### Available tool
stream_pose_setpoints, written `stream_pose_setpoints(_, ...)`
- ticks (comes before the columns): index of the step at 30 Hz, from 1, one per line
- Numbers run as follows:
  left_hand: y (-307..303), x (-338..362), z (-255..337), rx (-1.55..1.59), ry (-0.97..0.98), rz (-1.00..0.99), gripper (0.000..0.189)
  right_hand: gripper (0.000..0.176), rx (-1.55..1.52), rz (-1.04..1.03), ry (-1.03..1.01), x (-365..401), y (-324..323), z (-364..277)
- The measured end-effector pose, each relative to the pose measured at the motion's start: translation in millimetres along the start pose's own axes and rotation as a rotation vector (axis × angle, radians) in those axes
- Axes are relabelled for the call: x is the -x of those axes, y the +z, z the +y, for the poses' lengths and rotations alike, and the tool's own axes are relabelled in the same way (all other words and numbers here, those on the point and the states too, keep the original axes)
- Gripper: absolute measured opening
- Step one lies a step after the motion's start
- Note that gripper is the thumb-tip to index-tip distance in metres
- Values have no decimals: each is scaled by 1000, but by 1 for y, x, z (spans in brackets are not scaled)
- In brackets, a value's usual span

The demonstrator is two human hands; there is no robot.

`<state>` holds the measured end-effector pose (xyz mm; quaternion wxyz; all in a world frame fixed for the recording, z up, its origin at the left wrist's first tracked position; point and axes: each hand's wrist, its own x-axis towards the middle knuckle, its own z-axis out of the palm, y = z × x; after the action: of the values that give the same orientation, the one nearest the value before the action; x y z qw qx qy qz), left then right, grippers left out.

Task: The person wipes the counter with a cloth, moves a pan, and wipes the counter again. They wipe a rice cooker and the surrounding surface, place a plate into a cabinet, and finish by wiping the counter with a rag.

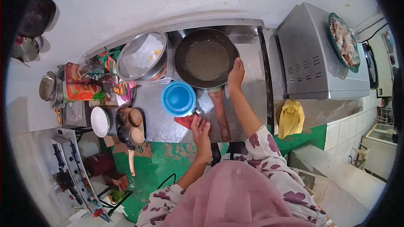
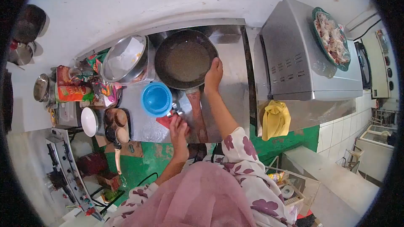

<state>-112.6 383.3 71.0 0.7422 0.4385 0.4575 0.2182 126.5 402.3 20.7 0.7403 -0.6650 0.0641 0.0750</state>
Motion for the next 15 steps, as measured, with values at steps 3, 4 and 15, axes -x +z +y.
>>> stream_pose_setpoints(3,-27,1,-5,-135,151,81,60,51,38,105,-6,7,6,1)
stream_pose_setpoints(4,-34,-2,-8,-115,160,119,62,51,42,88,27,11,6,-2)
stream_pose_setpoints(15,-63,-77,3,-312,535,66,98,49,113,-105,48,111,-68,-15)
